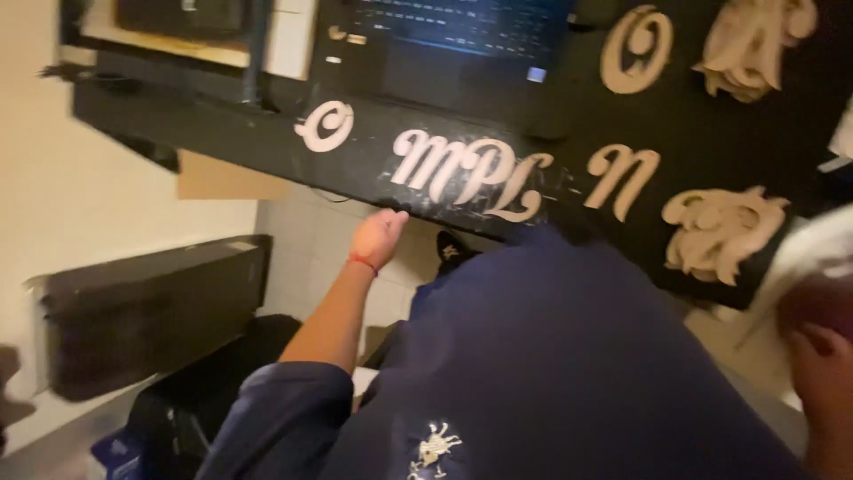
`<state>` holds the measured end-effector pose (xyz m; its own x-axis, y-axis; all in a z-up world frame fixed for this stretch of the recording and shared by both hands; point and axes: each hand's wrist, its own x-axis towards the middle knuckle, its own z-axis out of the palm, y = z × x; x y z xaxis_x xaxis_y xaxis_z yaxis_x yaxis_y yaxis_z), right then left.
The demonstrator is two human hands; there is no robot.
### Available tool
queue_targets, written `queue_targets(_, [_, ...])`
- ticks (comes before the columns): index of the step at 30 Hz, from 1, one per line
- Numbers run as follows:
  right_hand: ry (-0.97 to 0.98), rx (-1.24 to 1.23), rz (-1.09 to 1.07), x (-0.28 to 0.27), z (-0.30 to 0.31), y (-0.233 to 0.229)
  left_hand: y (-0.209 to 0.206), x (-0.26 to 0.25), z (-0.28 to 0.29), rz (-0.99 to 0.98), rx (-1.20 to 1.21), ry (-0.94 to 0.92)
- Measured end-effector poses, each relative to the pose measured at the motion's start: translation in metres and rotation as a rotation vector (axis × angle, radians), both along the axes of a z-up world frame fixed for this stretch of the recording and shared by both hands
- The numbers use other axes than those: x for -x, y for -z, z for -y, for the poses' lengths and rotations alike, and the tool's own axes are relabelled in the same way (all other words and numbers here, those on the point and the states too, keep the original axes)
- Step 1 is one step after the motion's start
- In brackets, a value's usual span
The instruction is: The person sorts various wooden cutout letters and decorative shapes on a desk, picking them up by hand and grouping them into stacks.
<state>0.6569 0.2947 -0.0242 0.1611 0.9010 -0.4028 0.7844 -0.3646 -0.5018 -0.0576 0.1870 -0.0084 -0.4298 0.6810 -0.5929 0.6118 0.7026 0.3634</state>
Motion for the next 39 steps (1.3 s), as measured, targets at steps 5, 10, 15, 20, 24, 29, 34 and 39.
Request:
queue_targets(5, [0.181,0.166,0.052,0.035,0.027,-0.031,-0.011,-0.046,-0.051,-0.106,-0.326,0.455])
queue_targets(10, [0.128,0.259,0.145,0.072,0.066,-0.057,-0.048,-0.122,-0.107,-0.11,-0.295,0.608])
queue_targets(15, [-0.014,0.159,0.079,0.044,0.11,0.005,-0.06,-0.163,-0.148,-0.04,-0.246,0.512])
queue_targets(20, [0.132,-0.005,-0.092,0.12,0.079,-0.057,-0.036,-0.172,-0.152,-0.075,-0.279,0.465])
queue_targets(24, [0.127,-0.058,-0.198,0.18,0.031,-0.124,-0.058,-0.176,-0.151,0.293,-0.287,0.061])
queue_targets(29, [0.053,0.02,-0.593,0.24,-0.038,-0.151,-0.096,-0.205,-0.157,1.342,-0.391,-0.377])
queue_targets(34, [0.053,0.217,-1.009,0.301,-0.073,-0.169,-0.099,-0.229,-0.172,1.893,-0.341,-0.379])
queue_targets(39, [0.0,0.056,-0.874,0.276,-0.105,-0.112,-0.113,-0.222,-0.177,1.469,-0.332,-0.357])
